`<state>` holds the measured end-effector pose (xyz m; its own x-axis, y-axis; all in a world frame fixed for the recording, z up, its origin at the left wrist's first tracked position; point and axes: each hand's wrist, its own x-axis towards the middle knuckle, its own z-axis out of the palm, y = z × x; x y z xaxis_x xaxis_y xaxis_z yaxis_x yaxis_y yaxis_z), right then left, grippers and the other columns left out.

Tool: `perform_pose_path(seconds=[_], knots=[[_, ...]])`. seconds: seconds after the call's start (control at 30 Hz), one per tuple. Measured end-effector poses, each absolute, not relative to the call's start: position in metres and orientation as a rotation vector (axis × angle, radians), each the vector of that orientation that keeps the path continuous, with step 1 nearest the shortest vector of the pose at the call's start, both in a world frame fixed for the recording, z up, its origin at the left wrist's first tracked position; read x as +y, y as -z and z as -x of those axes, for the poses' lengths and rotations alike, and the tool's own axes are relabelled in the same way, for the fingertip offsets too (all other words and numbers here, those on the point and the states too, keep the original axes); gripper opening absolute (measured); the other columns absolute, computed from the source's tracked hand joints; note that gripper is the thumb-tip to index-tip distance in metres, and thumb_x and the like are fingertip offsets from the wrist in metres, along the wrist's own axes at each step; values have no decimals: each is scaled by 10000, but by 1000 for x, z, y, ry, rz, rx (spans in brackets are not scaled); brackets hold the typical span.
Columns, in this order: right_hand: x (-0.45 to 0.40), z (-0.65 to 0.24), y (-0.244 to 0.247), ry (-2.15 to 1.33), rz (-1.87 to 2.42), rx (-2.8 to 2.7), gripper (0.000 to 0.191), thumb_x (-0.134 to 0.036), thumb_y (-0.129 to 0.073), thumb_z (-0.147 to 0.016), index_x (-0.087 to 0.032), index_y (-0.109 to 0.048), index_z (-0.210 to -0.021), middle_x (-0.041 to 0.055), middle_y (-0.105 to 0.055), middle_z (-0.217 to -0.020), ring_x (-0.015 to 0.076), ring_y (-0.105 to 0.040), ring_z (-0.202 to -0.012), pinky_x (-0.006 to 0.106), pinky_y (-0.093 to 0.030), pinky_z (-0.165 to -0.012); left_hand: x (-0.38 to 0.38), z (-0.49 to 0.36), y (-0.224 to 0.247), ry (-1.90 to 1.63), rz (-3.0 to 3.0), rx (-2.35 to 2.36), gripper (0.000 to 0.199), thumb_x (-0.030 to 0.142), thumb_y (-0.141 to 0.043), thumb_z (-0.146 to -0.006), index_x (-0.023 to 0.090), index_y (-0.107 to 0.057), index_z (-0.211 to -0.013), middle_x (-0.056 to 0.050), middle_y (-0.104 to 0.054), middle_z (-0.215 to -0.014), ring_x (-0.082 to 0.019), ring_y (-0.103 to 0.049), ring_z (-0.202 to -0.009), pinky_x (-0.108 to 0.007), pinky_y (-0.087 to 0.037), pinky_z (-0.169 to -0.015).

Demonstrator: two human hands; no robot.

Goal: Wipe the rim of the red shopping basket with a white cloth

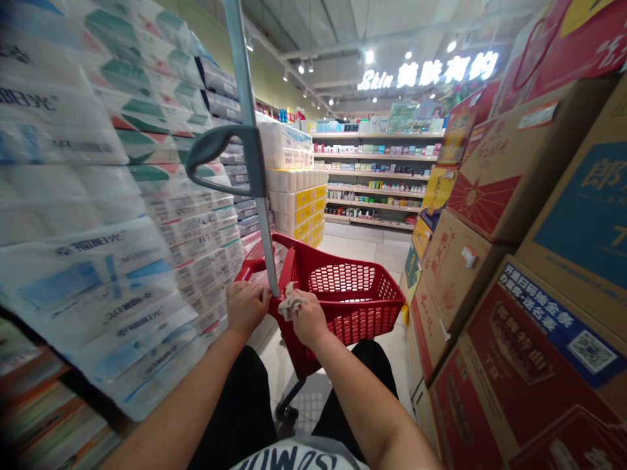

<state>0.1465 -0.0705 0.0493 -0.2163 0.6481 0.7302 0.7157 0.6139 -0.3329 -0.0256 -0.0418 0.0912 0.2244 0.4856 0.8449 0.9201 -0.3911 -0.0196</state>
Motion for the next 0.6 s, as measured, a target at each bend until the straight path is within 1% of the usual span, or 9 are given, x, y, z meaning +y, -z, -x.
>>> perform_pose_path(seconds=[0.1,0.17,0.27,0.37,0.47,0.53,0.6], knots=[[-69,-150,-46,36,1123,-1837,351,-162,-404,-893,-175,-588,-1192,88,-606,-1201,203,-518,-1138,387,-383,-1028,-43,25,-92,1052,1992,-1303,285,300,-450,-874,219,-618,-658,-52,-651,-656,-239,-542,-749,-417,-307,-808],[-68,-149,-44,50,1120,-1831,340,-170,-410,-893,-174,-604,-1172,90,-603,-1207,211,-509,-1149,396,-373,-1037,-43,25,-92,1071,1996,-1305,273,289,-452,-873,219,-626,-673,-48,-662,-674,-237,-543,-748,-416,-306,-809],[-68,-147,-41,107,1062,-1915,385,-172,-404,-895,-172,-561,-1247,97,-558,-1282,223,-456,-1219,424,-336,-1066,-41,25,-90,1096,1968,-1297,255,275,-462,-869,217,-636,-692,-43,-673,-687,-230,-542,-737,-414,-305,-816],[-65,-153,-36,88,1044,-1939,438,-162,-393,-895,-175,-493,-1322,95,-543,-1304,208,-448,-1231,409,-340,-1067,-38,25,-88,1097,1947,-1285,259,278,-473,-868,218,-626,-668,-37,-669,-679,-225,-540,-742,-412,-306,-834],[-61,-155,-31,69,1099,-1864,393,-174,-397,-897,-177,-541,-1262,93,-573,-1254,209,-478,-1188,400,-368,-1043,-35,26,-87,1081,1945,-1290,279,287,-479,-866,221,-601,-624,-35,-657,-658,-229,-536,-759,-412,-307,-852],[-59,-148,-31,87,1133,-1803,356,-181,-395,-900,-156,-574,-1207,106,-585,-1222,214,-482,-1168,401,-367,-1039,-31,26,-87,1080,1942,-1298,294,287,-477,-862,220,-584,-596,-39,-648,-641,-231,-533,-758,-413,-308,-852],[-57,-137,-33,114,1150,-1798,352,-177,-397,-901,-142,-570,-1205,113,-575,-1222,213,-470,-1166,392,-356,-1043,-28,26,-86,1092,1946,-1305,300,284,-471,-858,219,-581,-587,-45,-645,-638,-231,-530,-751,-414,-310,-850]])
